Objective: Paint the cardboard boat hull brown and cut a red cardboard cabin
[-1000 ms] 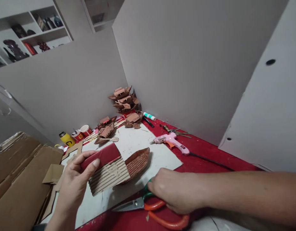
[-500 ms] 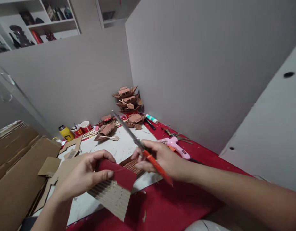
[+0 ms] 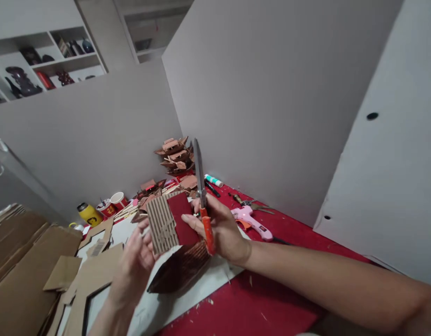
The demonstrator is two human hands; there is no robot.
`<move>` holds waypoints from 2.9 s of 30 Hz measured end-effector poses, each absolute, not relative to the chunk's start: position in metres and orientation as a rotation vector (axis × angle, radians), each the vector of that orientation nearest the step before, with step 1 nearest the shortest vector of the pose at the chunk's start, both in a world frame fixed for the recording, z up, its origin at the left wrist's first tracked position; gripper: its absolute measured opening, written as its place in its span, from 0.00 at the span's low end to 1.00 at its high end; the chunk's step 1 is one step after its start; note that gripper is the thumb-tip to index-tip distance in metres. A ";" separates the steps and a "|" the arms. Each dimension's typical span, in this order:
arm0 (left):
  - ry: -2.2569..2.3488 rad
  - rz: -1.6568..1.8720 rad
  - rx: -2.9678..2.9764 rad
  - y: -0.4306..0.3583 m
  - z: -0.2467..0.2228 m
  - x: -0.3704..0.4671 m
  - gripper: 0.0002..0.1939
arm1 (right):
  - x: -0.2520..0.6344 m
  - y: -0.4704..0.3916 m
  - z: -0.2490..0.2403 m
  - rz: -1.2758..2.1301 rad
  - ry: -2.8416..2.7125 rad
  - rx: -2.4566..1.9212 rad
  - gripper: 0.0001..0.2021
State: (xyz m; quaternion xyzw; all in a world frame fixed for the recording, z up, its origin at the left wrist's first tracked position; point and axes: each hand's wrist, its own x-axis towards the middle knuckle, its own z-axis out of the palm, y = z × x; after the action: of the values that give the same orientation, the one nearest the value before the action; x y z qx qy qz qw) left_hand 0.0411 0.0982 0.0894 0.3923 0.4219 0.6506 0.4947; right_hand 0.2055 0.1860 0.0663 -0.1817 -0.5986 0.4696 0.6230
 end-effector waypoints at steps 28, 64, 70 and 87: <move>1.165 1.883 1.161 0.130 0.118 0.038 0.11 | 0.230 0.175 0.022 1.055 -2.162 -0.498 0.28; 1.580 1.439 1.483 0.131 0.114 0.029 0.16 | 0.241 0.183 0.020 1.010 -2.232 -0.580 0.25; 1.596 1.428 1.493 0.133 0.112 0.028 0.17 | 0.242 0.183 0.015 1.065 -2.202 -0.580 0.24; 1.565 1.471 1.491 0.135 0.106 0.029 0.15 | 0.242 0.181 0.016 1.328 -2.072 -0.494 0.25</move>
State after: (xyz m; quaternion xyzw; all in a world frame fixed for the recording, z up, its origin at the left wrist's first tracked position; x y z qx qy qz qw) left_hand 0.0289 0.1345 0.1063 0.5505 0.5779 0.5431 0.2607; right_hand 0.2417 0.1810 0.0164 -0.1869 -0.7847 0.5030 0.3103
